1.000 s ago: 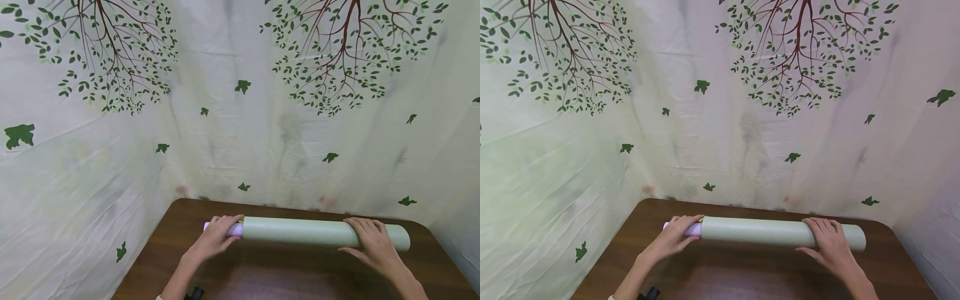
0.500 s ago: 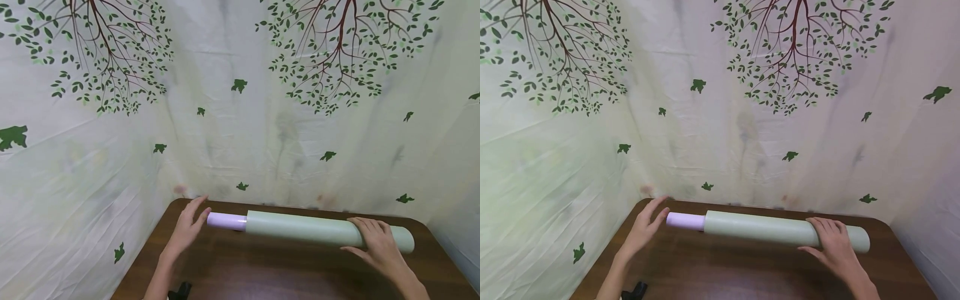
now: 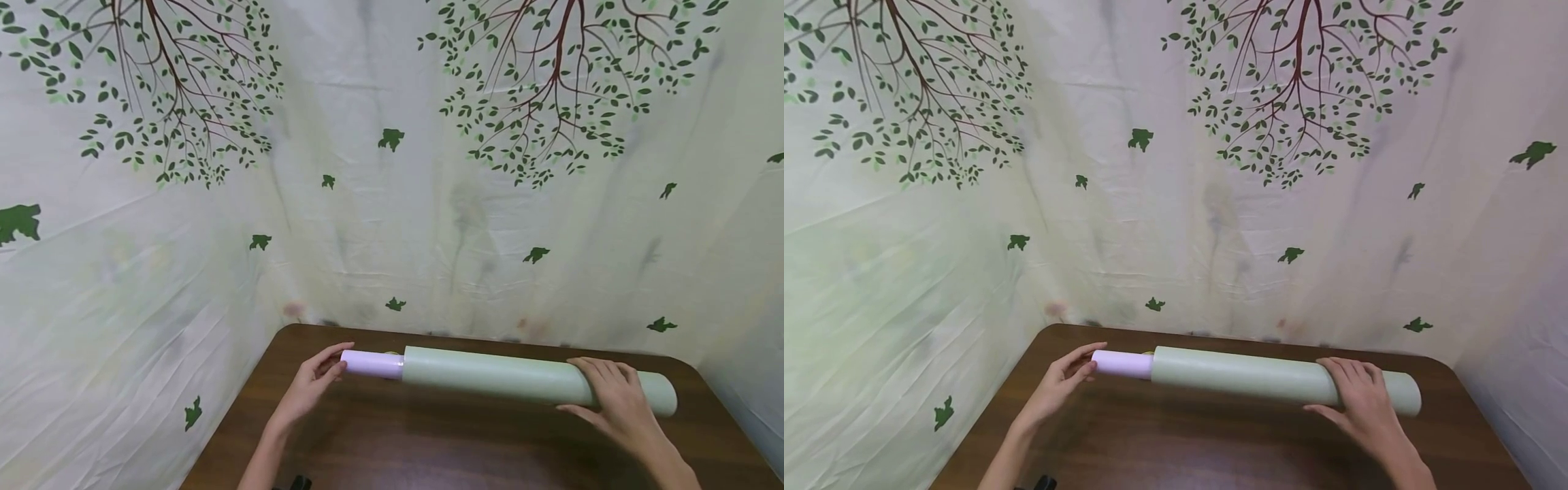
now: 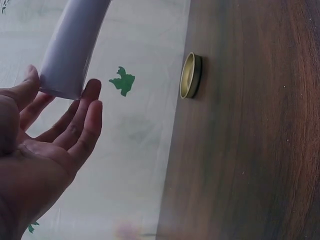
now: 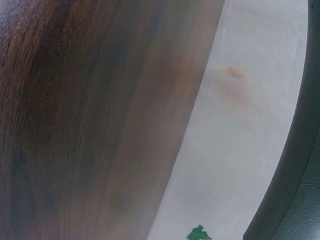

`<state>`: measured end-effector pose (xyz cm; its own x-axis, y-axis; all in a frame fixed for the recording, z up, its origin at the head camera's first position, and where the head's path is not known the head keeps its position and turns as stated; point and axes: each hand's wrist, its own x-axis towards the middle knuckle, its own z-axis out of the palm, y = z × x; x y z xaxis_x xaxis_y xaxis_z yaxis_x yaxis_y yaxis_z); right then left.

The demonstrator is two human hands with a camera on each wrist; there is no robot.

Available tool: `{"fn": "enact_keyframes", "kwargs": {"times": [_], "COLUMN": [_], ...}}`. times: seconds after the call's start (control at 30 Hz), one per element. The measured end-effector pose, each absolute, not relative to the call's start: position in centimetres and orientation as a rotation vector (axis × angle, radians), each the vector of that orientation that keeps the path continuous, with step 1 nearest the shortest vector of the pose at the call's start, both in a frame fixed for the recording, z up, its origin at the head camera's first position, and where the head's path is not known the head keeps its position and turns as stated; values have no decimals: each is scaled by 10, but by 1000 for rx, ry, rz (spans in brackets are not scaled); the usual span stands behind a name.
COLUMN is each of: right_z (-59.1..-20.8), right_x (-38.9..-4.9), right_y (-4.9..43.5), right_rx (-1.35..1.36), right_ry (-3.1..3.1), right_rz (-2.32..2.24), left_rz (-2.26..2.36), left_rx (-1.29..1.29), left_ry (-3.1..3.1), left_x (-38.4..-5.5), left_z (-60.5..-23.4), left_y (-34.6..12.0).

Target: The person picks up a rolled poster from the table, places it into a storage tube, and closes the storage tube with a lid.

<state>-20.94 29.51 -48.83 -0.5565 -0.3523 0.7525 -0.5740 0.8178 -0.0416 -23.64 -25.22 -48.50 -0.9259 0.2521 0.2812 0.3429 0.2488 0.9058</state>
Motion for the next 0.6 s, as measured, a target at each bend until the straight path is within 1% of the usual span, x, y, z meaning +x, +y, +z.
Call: {"fn": "enact_keyframes", "kwargs": {"times": [0.23,0.6], "right_z": [-489,-489], "right_x": [-208,-209], "right_y": [295,294], "right_rx": [671,673], "right_ry": [-2206,-2243], "right_rz": [362,349], "left_rz": [-1792,-1809], "left_rx": [-613,-746], "left_ry": [-2420,-2398], "left_x": [-236,-232], "left_z": [-484,-483], "left_y": [-253,-245]}}
